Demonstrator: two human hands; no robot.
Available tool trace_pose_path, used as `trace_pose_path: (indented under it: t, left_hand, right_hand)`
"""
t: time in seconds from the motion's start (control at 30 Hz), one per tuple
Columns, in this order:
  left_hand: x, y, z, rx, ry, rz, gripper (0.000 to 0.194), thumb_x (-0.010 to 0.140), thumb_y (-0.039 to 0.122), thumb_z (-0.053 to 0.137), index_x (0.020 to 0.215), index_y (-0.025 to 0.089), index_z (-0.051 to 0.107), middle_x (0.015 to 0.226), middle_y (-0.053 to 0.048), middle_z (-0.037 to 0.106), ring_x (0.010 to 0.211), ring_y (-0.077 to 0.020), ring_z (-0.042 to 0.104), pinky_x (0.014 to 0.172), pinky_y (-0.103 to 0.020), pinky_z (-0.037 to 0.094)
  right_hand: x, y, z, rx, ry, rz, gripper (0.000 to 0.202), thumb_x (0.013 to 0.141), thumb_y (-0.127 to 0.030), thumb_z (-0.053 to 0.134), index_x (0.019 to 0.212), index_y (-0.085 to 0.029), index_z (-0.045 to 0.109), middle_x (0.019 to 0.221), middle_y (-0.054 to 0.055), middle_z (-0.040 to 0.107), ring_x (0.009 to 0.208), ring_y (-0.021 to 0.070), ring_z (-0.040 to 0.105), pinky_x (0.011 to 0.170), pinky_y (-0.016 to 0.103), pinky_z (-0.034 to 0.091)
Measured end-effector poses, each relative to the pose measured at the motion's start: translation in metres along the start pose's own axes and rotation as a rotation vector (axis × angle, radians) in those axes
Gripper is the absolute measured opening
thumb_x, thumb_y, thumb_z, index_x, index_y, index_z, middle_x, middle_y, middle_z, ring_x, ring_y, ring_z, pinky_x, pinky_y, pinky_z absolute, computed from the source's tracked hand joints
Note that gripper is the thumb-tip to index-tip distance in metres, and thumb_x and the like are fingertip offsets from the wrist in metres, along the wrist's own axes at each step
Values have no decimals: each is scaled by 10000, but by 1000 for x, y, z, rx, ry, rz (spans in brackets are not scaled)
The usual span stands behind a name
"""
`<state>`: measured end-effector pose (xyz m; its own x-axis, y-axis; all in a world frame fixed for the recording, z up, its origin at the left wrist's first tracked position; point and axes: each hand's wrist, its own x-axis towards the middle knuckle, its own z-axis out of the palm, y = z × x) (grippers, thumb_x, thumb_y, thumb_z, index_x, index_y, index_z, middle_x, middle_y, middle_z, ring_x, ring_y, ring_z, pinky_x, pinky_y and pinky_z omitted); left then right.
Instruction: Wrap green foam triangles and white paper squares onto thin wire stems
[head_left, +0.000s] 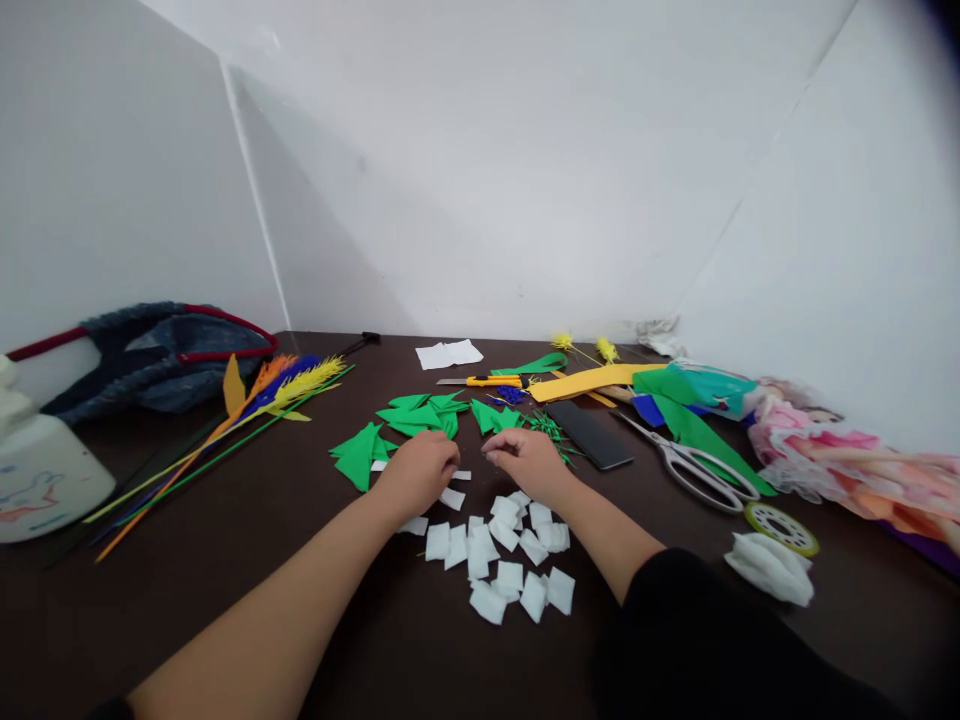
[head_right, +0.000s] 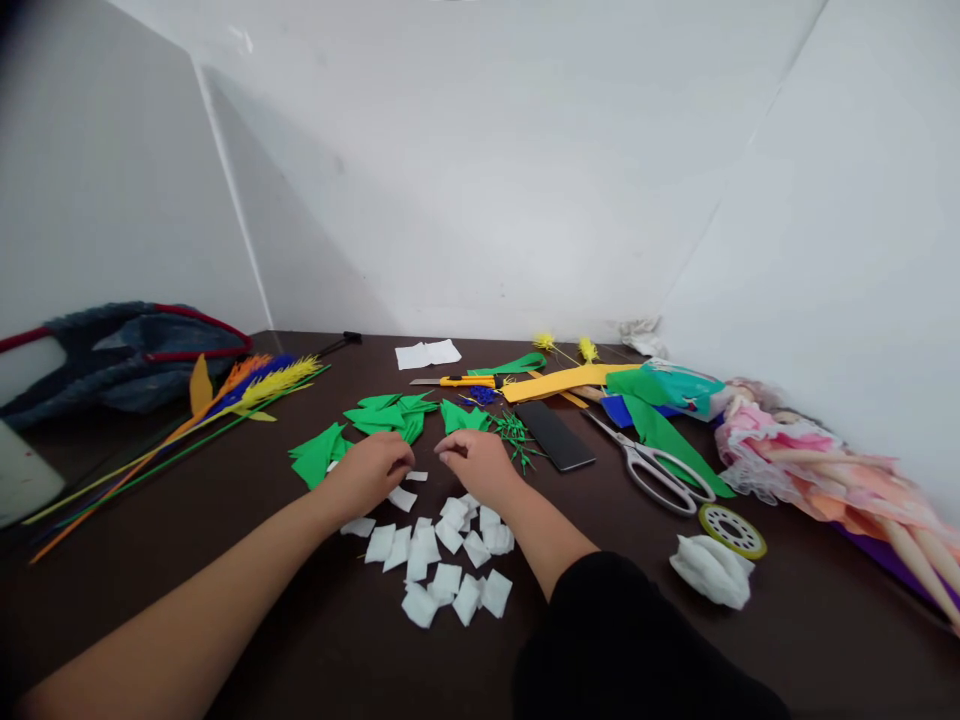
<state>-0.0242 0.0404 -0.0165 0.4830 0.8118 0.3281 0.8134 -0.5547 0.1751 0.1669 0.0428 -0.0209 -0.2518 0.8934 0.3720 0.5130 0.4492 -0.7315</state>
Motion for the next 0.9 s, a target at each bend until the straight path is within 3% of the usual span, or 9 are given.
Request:
trace_pose_path:
  t: [0.13, 0.3, 0.43, 0.53, 0.67, 0.9]
  left_hand:
    - [-1, 2, 4, -41, -60, -26, 137, 675, 138, 504, 643, 185, 629, 731, -57, 595, 752, -209, 545, 640, -278, 370]
    - [1, 7, 6, -101, 3, -133, 137, 631, 105, 491, 567, 164, 597, 675, -63, 588, 719, -208, 542, 630, -283, 367]
    - [3, 7, 4, -202, 85, -273, 150, 689, 180, 455, 639, 161, 596, 674, -48, 617, 659, -177, 552, 598, -270, 388]
    - [2, 11, 3, -450, 141, -368, 216, 752, 257, 394, 687, 156, 573, 664, -29, 630, 611, -145, 566, 562, -245, 413]
    - [1, 23, 1, -1033, 214, -432, 169, 718, 294, 488, 667, 151, 561, 625, -1, 597, 586, -123, 547, 589, -239, 427]
    - [0, 32, -5, -1191, 169, -422, 138, 698, 278, 560, 694, 146, 602, 649, -9, 617, 615, -122, 552, 632, -246, 437]
  right_hand:
    - [0, 0, 1, -11, -5, 3, 147, 690, -189, 550, 755, -215, 679, 735, 7, 666, 673, 145, 569, 631, 272, 429]
    - [0, 0, 3, -3, -14, 13, 135, 685, -187, 555, 745, -210, 674, 717, 2, 662, 644, 134, 560, 622, 264, 430]
    - [0, -4, 3, 47, 3, 30, 129, 680, -183, 554, 734, -211, 668, 709, 3, 656, 662, 142, 570, 636, 269, 436]
    - [-2, -9, 3, 127, 22, 19, 124, 678, -175, 553, 738, -203, 659, 706, 7, 647, 663, 143, 571, 635, 269, 440]
    - [-5, -19, 7, 243, 13, 45, 117, 685, -169, 541, 741, -191, 641, 607, -10, 605, 570, 129, 555, 575, 255, 439]
    - [-6, -27, 9, 247, 107, 74, 89, 683, -171, 557, 718, -174, 639, 641, 2, 637, 570, 128, 560, 565, 246, 441]
